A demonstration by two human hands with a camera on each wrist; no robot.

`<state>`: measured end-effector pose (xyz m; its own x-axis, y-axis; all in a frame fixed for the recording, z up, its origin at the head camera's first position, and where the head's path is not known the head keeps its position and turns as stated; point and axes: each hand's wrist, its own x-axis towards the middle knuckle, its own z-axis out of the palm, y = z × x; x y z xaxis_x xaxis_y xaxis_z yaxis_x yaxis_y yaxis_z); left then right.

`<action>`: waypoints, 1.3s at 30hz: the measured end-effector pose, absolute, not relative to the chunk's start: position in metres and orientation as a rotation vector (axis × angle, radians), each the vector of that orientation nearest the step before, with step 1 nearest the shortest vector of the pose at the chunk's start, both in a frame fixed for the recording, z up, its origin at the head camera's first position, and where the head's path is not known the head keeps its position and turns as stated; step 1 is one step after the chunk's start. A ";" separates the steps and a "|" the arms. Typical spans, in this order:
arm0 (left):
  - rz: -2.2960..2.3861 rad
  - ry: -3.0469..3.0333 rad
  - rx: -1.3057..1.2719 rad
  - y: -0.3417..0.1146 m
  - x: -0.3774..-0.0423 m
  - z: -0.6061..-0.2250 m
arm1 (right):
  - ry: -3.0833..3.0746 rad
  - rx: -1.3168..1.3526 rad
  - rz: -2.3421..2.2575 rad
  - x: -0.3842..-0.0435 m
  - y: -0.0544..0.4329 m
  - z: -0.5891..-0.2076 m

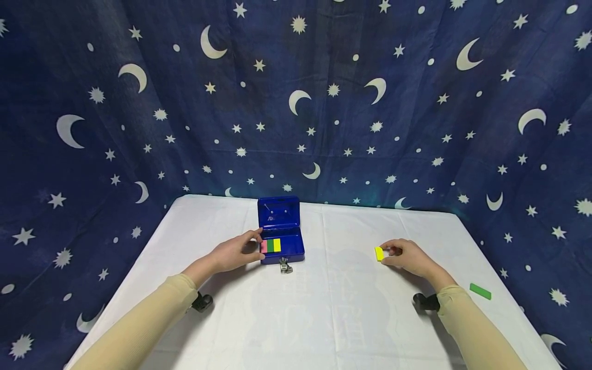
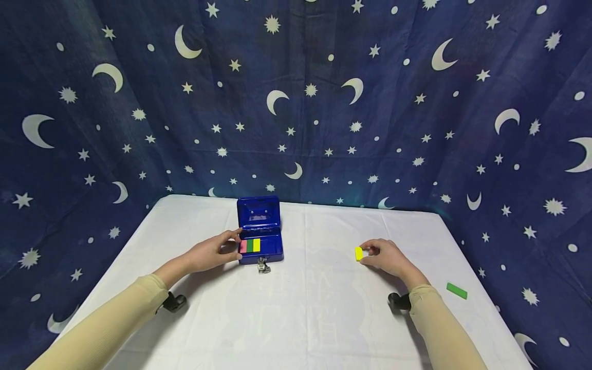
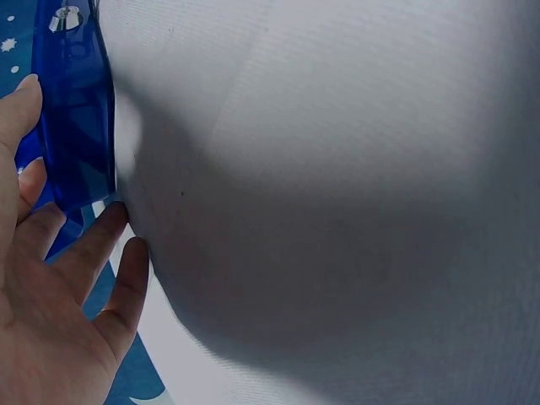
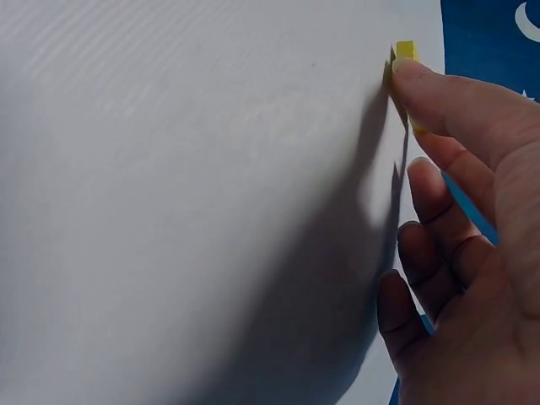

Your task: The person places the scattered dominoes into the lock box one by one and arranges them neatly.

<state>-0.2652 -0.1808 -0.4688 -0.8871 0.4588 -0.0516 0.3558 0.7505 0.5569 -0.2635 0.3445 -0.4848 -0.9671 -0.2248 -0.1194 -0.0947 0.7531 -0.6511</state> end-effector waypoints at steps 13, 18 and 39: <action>0.821 2.776 0.656 -0.181 -0.266 -0.469 | 2.766 -0.337 -1.064 -0.271 0.329 -0.468; 0.825 2.771 0.656 -0.181 -0.266 -0.469 | 2.767 -0.358 -1.076 -0.272 0.322 -0.464; 0.836 2.769 0.658 -0.182 -0.266 -0.470 | 2.791 -0.528 -1.032 -0.280 0.266 -0.451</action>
